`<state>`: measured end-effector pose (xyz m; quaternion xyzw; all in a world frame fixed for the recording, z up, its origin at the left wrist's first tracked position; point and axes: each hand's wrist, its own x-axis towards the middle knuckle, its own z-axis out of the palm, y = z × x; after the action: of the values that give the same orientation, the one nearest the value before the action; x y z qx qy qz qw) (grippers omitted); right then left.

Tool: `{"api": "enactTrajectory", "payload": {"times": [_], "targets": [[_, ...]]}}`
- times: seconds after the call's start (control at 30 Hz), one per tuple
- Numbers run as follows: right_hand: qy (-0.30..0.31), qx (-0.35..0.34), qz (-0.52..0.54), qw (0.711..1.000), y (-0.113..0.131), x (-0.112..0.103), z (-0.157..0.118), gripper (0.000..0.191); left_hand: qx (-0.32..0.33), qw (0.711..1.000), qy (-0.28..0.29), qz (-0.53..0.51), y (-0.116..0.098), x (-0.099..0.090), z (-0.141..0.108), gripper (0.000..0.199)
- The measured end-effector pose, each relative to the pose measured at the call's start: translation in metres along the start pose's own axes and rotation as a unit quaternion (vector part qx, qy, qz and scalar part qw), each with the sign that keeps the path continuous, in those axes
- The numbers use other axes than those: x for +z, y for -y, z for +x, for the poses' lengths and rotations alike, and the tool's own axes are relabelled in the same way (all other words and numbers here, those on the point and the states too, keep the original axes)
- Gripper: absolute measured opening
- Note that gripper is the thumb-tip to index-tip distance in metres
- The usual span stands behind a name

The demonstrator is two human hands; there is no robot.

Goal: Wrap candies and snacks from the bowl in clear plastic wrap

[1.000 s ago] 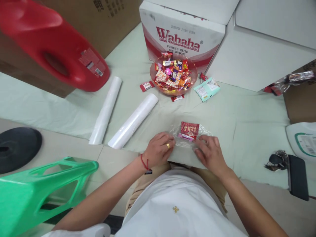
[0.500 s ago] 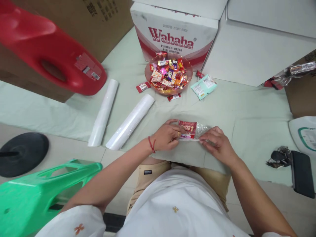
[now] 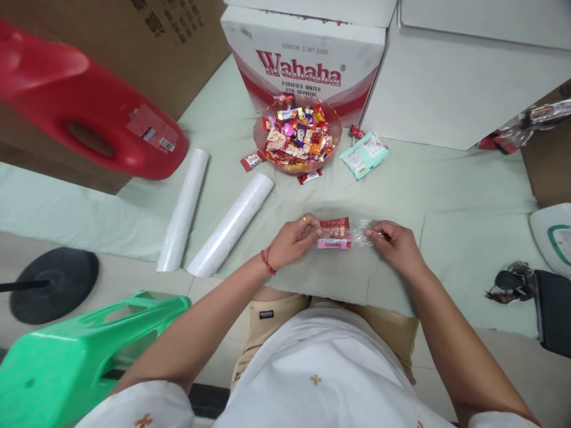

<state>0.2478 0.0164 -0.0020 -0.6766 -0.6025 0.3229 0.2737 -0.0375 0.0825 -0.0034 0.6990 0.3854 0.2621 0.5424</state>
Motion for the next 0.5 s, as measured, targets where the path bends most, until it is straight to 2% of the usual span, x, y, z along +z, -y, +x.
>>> {"api": "enactTrajectory", "payload": {"times": [0.1, 0.17, 0.27, 0.37, 0.43, 0.5], "targets": [[0.006, 0.009, -0.075, 0.997, 0.000, 0.000, 0.004, 0.036, -0.063, 0.996, -0.061, -0.029, 0.006, 0.001, 0.001, 0.029], [0.014, 0.012, -0.120, 0.993, 0.002, 0.000, 0.006, 0.035, -0.085, 0.992, -0.095, -0.001, 0.008, 0.002, 0.001, 0.026], [0.008, 0.027, -0.149, 0.988, 0.006, 0.003, 0.008, 0.032, -0.045, 0.981, -0.134, 0.129, 0.009, 0.003, -0.001, 0.017], [-0.010, 0.050, -0.151, 0.987, 0.008, 0.006, 0.008, 0.030, 0.002, 0.947, -0.169, 0.275, 0.012, 0.004, -0.003, 0.011], [-0.010, 0.054, -0.127, 0.990, 0.006, 0.005, 0.008, 0.028, -0.005, 0.928, -0.178, 0.326, 0.014, 0.003, -0.004, 0.011], [0.004, 0.056, -0.066, 0.996, -0.003, -0.001, 0.010, 0.024, -0.021, 0.922, -0.176, 0.345, 0.016, 0.002, -0.004, 0.013]]}}
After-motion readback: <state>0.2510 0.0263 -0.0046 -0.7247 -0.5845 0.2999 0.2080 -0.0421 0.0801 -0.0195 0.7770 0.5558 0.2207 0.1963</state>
